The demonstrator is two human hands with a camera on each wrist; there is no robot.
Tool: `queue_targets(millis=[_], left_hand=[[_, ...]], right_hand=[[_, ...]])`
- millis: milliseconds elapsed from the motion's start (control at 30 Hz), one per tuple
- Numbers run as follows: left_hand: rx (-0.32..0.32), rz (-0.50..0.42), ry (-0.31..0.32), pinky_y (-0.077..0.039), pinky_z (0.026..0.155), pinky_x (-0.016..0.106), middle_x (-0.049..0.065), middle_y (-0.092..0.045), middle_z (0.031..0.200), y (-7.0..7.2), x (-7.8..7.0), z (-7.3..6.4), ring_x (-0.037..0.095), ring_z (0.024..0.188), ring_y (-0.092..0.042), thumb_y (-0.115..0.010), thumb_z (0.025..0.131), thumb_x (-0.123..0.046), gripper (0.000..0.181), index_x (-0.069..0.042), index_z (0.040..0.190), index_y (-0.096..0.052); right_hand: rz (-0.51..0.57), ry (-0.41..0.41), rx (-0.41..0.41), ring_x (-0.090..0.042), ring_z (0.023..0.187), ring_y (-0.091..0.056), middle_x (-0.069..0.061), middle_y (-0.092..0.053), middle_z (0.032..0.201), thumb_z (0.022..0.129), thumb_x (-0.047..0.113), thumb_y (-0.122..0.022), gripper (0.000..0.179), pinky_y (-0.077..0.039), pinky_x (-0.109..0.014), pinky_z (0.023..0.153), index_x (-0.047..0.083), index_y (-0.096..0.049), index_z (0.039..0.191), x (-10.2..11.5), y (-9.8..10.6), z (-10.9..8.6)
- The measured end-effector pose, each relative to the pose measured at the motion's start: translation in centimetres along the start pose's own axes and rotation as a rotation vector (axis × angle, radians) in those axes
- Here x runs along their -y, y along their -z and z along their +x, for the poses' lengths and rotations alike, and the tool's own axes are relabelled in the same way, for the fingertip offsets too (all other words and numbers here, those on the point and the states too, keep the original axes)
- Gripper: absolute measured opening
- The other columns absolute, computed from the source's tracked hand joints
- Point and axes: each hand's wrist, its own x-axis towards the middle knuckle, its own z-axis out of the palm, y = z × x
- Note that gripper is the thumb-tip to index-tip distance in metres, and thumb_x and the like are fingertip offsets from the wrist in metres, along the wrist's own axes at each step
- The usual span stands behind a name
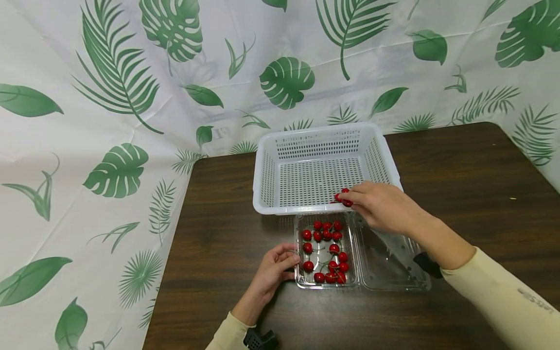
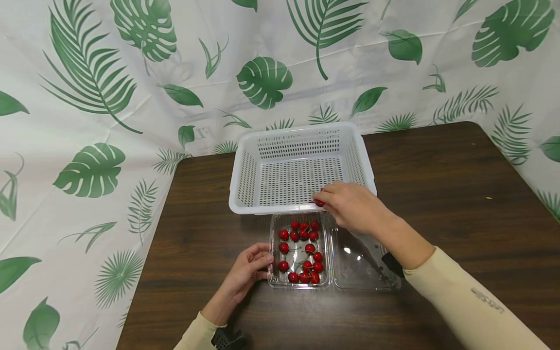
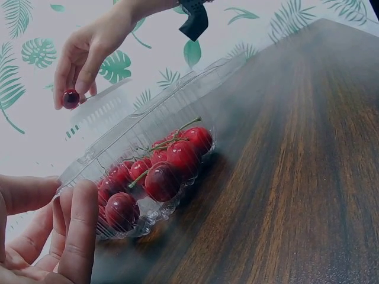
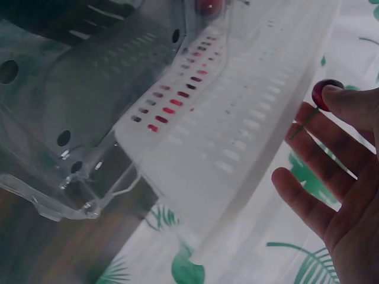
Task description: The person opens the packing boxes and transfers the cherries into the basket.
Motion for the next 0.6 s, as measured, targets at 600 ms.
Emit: queue_targets(millis=[600], left_hand=[[-0.007, 0.0, 0.003, -0.053, 0.058, 0.025, 0.002, -0.062, 0.087, 0.0, 0.0, 0.0, 0.011, 0.075, -0.059, -0.065, 0.088, -0.004, 0.038, 0.008, 0.121, -0.05]], right_hand=[[0.018, -0.122, 0.079, -0.02, 0.092, -0.065, -0.002, -0.068, 0.105, 0.092, 0.019, -0.063, 0.036, -0.053, -0.042, 0.075, 0.016, -0.061, 0.128, -1.4, -0.9, -0.3]])
